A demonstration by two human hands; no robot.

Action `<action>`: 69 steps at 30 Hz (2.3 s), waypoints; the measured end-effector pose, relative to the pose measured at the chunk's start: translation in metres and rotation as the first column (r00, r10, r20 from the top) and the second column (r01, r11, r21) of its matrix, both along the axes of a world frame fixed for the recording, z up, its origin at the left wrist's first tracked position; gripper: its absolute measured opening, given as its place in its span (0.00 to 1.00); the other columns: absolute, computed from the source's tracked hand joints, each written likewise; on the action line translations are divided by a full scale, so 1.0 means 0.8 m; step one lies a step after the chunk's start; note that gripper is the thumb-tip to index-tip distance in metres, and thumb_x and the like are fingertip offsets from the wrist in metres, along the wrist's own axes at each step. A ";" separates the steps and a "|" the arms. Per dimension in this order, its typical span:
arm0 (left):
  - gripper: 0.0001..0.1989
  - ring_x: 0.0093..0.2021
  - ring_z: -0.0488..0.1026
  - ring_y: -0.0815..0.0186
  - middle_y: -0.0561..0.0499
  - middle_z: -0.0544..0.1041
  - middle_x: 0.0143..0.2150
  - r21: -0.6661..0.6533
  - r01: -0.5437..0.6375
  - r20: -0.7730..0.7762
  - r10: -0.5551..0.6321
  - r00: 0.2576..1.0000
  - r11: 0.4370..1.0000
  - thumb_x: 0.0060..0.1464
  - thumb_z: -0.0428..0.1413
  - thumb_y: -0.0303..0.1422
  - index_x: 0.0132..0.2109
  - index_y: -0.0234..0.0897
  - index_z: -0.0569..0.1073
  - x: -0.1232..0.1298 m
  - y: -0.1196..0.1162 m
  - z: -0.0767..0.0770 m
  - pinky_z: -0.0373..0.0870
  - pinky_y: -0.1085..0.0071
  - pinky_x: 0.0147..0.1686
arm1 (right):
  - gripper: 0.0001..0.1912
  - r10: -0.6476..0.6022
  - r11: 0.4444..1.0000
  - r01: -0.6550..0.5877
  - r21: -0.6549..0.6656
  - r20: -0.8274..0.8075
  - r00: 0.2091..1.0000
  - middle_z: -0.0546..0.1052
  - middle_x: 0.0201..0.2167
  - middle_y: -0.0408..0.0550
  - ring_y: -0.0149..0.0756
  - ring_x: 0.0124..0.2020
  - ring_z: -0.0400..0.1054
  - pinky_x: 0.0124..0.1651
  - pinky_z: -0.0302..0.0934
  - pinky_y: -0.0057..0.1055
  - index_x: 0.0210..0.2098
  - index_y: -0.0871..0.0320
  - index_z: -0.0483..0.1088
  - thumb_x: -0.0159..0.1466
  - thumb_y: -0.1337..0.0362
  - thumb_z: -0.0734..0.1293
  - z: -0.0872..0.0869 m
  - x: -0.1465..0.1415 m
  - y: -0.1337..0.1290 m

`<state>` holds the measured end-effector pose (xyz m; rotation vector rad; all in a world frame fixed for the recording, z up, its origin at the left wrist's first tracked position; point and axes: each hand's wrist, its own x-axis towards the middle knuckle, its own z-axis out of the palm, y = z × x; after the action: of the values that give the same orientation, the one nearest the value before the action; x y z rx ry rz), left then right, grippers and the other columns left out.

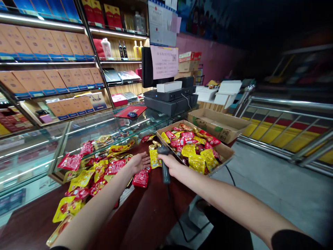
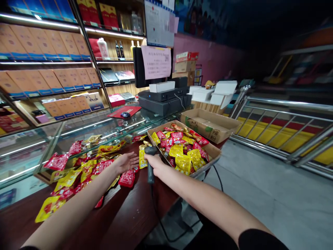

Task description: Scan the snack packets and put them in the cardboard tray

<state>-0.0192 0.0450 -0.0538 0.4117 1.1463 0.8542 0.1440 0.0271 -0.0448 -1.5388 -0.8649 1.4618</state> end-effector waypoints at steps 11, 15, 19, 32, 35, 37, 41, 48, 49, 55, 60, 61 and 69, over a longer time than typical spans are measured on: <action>0.08 0.25 0.74 0.70 0.44 0.78 0.31 0.218 0.024 -0.205 0.022 0.979 0.976 0.47 0.62 0.23 0.38 0.28 0.76 -0.001 0.010 0.004 0.69 0.78 0.24 | 0.04 0.087 0.996 -0.086 0.016 -0.037 0.996 0.59 0.11 0.36 0.26 0.15 0.55 0.19 0.51 0.24 0.19 0.61 0.65 0.46 0.72 0.66 0.031 -0.008 0.005; 0.09 0.19 0.71 0.70 0.46 0.78 0.26 0.275 -0.009 -0.290 0.091 0.953 0.961 0.44 0.65 0.27 0.36 0.29 0.77 -0.009 0.023 0.009 0.68 0.77 0.20 | 0.03 0.145 0.988 -0.143 0.064 -0.028 0.989 0.63 0.12 0.37 0.26 0.17 0.57 0.20 0.51 0.24 0.18 0.61 0.66 0.45 0.73 0.66 0.048 -0.019 0.004; 0.09 0.25 0.76 0.65 0.45 0.79 0.29 0.297 -0.066 -0.267 0.149 0.952 0.953 0.47 0.63 0.25 0.38 0.30 0.76 -0.021 0.033 0.026 0.73 0.72 0.28 | 0.03 0.146 0.972 -0.144 0.184 0.003 0.989 0.69 0.18 0.39 0.25 0.22 0.60 0.24 0.53 0.22 0.22 0.62 0.70 0.45 0.72 0.67 0.050 -0.025 -0.009; 0.12 0.27 0.76 0.65 0.46 0.79 0.30 0.342 -0.112 -0.265 0.210 0.941 0.933 0.44 0.65 0.26 0.38 0.33 0.74 -0.032 0.059 0.045 0.74 0.68 0.31 | 0.03 0.309 0.951 -0.293 0.097 -0.291 0.905 0.72 0.21 0.43 0.29 0.23 0.69 0.28 0.65 0.25 0.25 0.61 0.67 0.49 0.73 0.64 0.041 -0.039 -0.039; 0.13 0.28 0.76 0.65 0.45 0.79 0.32 0.364 -0.096 -0.249 0.196 0.949 0.926 0.42 0.66 0.27 0.38 0.32 0.74 -0.032 0.060 0.050 0.74 0.68 0.32 | 0.02 0.352 0.936 -0.339 0.097 -0.315 0.881 0.71 0.20 0.42 0.31 0.22 0.68 0.24 0.65 0.27 0.25 0.60 0.66 0.50 0.70 0.65 0.043 -0.041 -0.045; 0.13 0.28 0.76 0.65 0.45 0.79 0.32 0.375 -0.085 -0.246 0.188 0.951 0.923 0.42 0.67 0.27 0.37 0.32 0.75 -0.033 0.061 0.053 0.74 0.68 0.32 | 0.03 0.365 0.931 -0.350 0.104 -0.272 0.890 0.70 0.19 0.42 0.31 0.20 0.66 0.20 0.63 0.27 0.24 0.60 0.66 0.51 0.68 0.66 0.044 -0.042 -0.048; 0.12 0.27 0.76 0.65 0.45 0.79 0.32 0.384 -0.079 -0.246 0.184 0.952 0.920 0.42 0.66 0.26 0.36 0.32 0.75 -0.036 0.061 0.056 0.74 0.67 0.32 | 0.07 0.360 0.932 -0.346 0.103 -0.190 0.913 0.66 0.15 0.41 0.28 0.15 0.60 0.15 0.56 0.24 0.21 0.60 0.64 0.53 0.67 0.66 0.048 -0.043 -0.053; 0.11 0.27 0.76 0.64 0.45 0.79 0.32 0.389 -0.081 -0.236 0.185 0.954 0.918 0.43 0.66 0.26 0.36 0.32 0.75 -0.035 0.056 0.062 0.74 0.67 0.32 | 0.09 0.342 0.939 -0.327 0.109 -0.177 0.923 0.63 0.14 0.39 0.26 0.14 0.56 0.15 0.54 0.24 0.20 0.59 0.62 0.53 0.67 0.66 0.053 -0.045 -0.058; 0.12 0.27 0.76 0.65 0.45 0.79 0.32 0.389 -0.083 -0.236 0.186 0.954 0.917 0.42 0.66 0.26 0.36 0.32 0.75 -0.035 0.056 0.062 0.74 0.67 0.32 | 0.09 0.342 0.939 -0.327 0.110 -0.172 0.924 0.63 0.14 0.39 0.26 0.14 0.57 0.15 0.54 0.24 0.20 0.59 0.62 0.53 0.66 0.66 0.052 -0.044 -0.058; 0.15 0.27 0.76 0.65 0.44 0.79 0.32 0.389 -0.092 -0.249 0.201 0.947 0.917 0.41 0.67 0.27 0.39 0.32 0.75 -0.035 0.058 0.061 0.75 0.68 0.32 | 0.08 0.353 0.935 -0.340 0.103 -0.143 0.925 0.62 0.12 0.38 0.26 0.14 0.56 0.16 0.55 0.24 0.20 0.58 0.63 0.53 0.66 0.66 0.052 -0.042 -0.057; 0.14 0.31 0.77 0.61 0.44 0.79 0.32 0.394 -0.108 -0.248 0.219 0.944 0.913 0.41 0.67 0.26 0.38 0.31 0.75 -0.031 0.058 0.061 0.75 0.66 0.34 | 0.09 0.351 0.935 -0.340 0.097 -0.135 0.927 0.62 0.11 0.38 0.26 0.13 0.55 0.15 0.54 0.24 0.19 0.58 0.62 0.53 0.66 0.65 0.057 -0.041 -0.059; 0.14 0.31 0.77 0.61 0.44 0.79 0.32 0.395 -0.108 -0.249 0.219 0.944 0.912 0.41 0.67 0.26 0.38 0.31 0.75 -0.031 0.059 0.061 0.75 0.66 0.34 | 0.09 0.351 0.935 -0.340 0.097 -0.136 0.926 0.62 0.11 0.38 0.26 0.13 0.55 0.16 0.54 0.24 0.19 0.58 0.62 0.53 0.66 0.65 0.057 -0.041 -0.059; 0.10 0.26 0.76 0.64 0.46 0.79 0.32 0.387 -0.083 -0.238 0.187 0.953 0.918 0.46 0.63 0.24 0.38 0.32 0.74 -0.029 0.058 0.061 0.75 0.63 0.33 | 0.03 0.309 0.938 -0.284 0.201 -0.109 0.945 0.68 0.16 0.40 0.28 0.19 0.61 0.22 0.57 0.25 0.22 0.59 0.66 0.50 0.66 0.65 0.050 -0.035 -0.052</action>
<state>-0.0427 0.0912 -0.0048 0.7903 1.2750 1.1728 0.1157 -0.0145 -0.0049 -1.1919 -1.1519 1.6307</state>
